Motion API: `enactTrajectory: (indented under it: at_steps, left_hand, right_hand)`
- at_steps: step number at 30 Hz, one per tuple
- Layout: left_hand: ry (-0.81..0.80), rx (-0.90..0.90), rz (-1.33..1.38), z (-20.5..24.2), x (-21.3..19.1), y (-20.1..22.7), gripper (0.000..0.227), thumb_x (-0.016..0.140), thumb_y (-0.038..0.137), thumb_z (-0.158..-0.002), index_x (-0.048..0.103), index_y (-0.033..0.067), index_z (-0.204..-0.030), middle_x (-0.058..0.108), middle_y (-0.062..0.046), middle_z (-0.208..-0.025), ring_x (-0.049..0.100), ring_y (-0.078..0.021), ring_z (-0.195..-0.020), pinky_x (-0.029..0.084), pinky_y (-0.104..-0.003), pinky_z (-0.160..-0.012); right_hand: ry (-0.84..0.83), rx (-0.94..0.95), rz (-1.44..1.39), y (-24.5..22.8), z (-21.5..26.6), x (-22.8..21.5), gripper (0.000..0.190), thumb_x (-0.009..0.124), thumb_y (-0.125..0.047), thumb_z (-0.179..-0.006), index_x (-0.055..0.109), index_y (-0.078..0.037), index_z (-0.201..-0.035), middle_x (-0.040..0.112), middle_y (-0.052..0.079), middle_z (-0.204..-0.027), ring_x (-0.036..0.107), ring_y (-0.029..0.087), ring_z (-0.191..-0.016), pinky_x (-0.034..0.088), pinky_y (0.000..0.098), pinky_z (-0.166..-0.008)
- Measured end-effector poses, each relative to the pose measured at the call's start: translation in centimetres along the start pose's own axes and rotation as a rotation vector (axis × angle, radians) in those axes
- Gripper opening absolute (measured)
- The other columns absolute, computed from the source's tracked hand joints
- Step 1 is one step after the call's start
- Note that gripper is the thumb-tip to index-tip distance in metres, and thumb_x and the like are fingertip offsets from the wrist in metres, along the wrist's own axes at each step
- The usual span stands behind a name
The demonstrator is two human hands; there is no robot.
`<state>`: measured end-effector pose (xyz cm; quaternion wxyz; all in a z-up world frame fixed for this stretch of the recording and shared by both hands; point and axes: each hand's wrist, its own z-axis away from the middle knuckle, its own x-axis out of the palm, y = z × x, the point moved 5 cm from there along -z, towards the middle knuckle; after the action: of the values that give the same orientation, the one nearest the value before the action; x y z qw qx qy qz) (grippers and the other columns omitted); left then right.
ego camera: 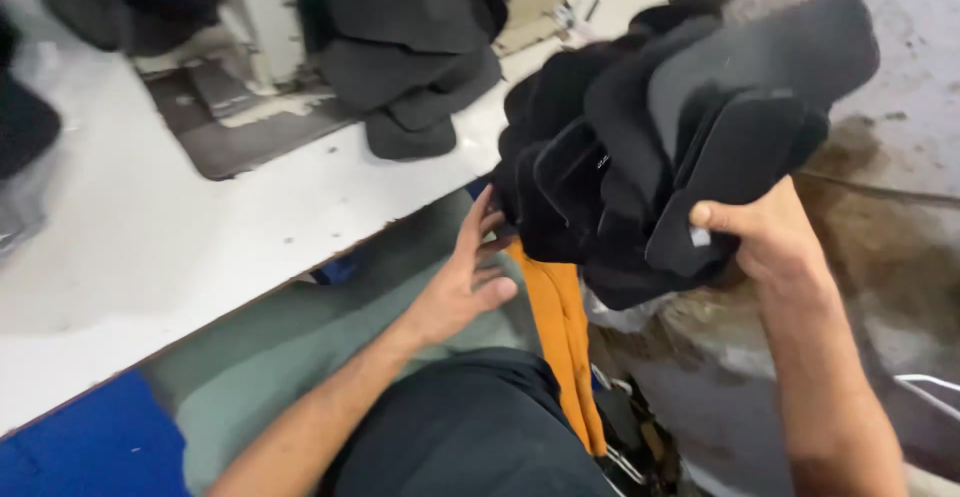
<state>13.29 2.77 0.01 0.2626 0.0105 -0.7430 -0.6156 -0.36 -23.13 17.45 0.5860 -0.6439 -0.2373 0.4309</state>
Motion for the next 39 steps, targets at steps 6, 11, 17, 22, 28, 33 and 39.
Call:
enactTrajectory:
  at_steps: [6,11,17,22,28,33,39]
  left_hand:
    - [0.309,0.294,-0.234,-1.4,-3.7,10.1,0.11,0.078,0.033,-0.093,-0.001,0.0108,-0.166,0.023,-0.021,-0.167,0.045,-0.0322,-0.144,0.047,-0.044,-0.114]
    - [0.653,0.252,-0.622,-3.8,-9.1,11.6,0.096,0.078,0.028,-0.093,0.016,0.0092,-0.165,0.029,-0.024,-0.163,0.051,-0.0364,-0.14,0.051,-0.044,-0.108]
    - [0.889,0.476,-0.897,-1.2,-6.1,11.7,0.091,0.074,0.016,-0.093,0.02,0.009,-0.165,0.016,-0.036,-0.167,0.031,-0.0491,-0.152,0.031,-0.052,-0.124]
    - [0.634,0.505,-1.443,-5.8,-3.1,15.2,0.092,0.083,0.038,-0.082,0.035,0.0206,-0.158,0.021,-0.025,-0.165,0.017,-0.0508,-0.153,0.022,-0.064,-0.122]
    - [0.571,0.326,-1.624,-12.7,-8.8,13.9,0.108,0.085,0.055,-0.069,0.032,0.0277,-0.158,0.019,-0.023,-0.164,0.015,-0.053,-0.148,0.019,-0.071,-0.115]
    - [0.579,0.281,-1.68,-12.7,-8.9,13.3,0.11,0.084,0.057,-0.068,0.03,0.0269,-0.159,0.018,-0.022,-0.164,0.015,-0.0526,-0.149,0.019,-0.071,-0.116]
    - [0.587,0.225,-1.739,-12.9,-8.7,13.0,0.107,0.08,0.062,-0.07,0.032,0.0231,-0.158,0.018,-0.025,-0.163,0.013,-0.0534,-0.149,0.016,-0.071,-0.117]
  right_hand:
    - [-0.166,-0.085,-0.363,-3.0,-8.2,8.7,0.079,0.091,-0.016,-0.075,0.056,0.002,-0.143,0.066,0.008,-0.134,0.065,0.022,-0.123,0.051,0.037,-0.11]
    - [-0.177,-0.03,-0.354,0.1,-17.0,14.2,0.071,0.088,-0.023,-0.08,0.057,0.005,-0.138,0.068,0.011,-0.128,0.067,0.023,-0.115,0.054,0.0381,-0.104]
    - [0.017,-0.094,-0.029,3.0,-22.5,16.3,0.077,0.089,-0.035,-0.078,0.057,0.005,-0.136,0.069,0.013,-0.129,0.066,0.022,-0.116,0.05,0.0331,-0.1]
    - [0.005,0.091,0.024,1.3,-23.4,17.3,0.08,0.086,-0.044,-0.073,0.059,0.003,-0.133,0.072,0.015,-0.122,0.069,0.025,-0.112,0.054,0.0369,-0.094]
    - [-0.009,0.026,0.222,5.7,-25.6,15.8,0.077,0.078,-0.054,-0.083,0.063,0.001,-0.133,0.072,0.014,-0.123,0.068,0.023,-0.115,0.052,0.0345,-0.098]
    - [0.132,-0.088,0.784,-2.1,-19.4,15.8,0.062,0.073,-0.048,-0.092,0.064,0.002,-0.127,0.069,0.022,-0.117,0.065,0.035,-0.112,0.051,0.0426,-0.095]
    - [0.295,-0.864,0.711,-9.3,-17.2,19.2,0.034,0.074,-0.013,-0.089,0.066,-0.004,-0.121,0.063,0.016,-0.121,0.06,0.037,-0.113,0.05,0.0445,-0.097]
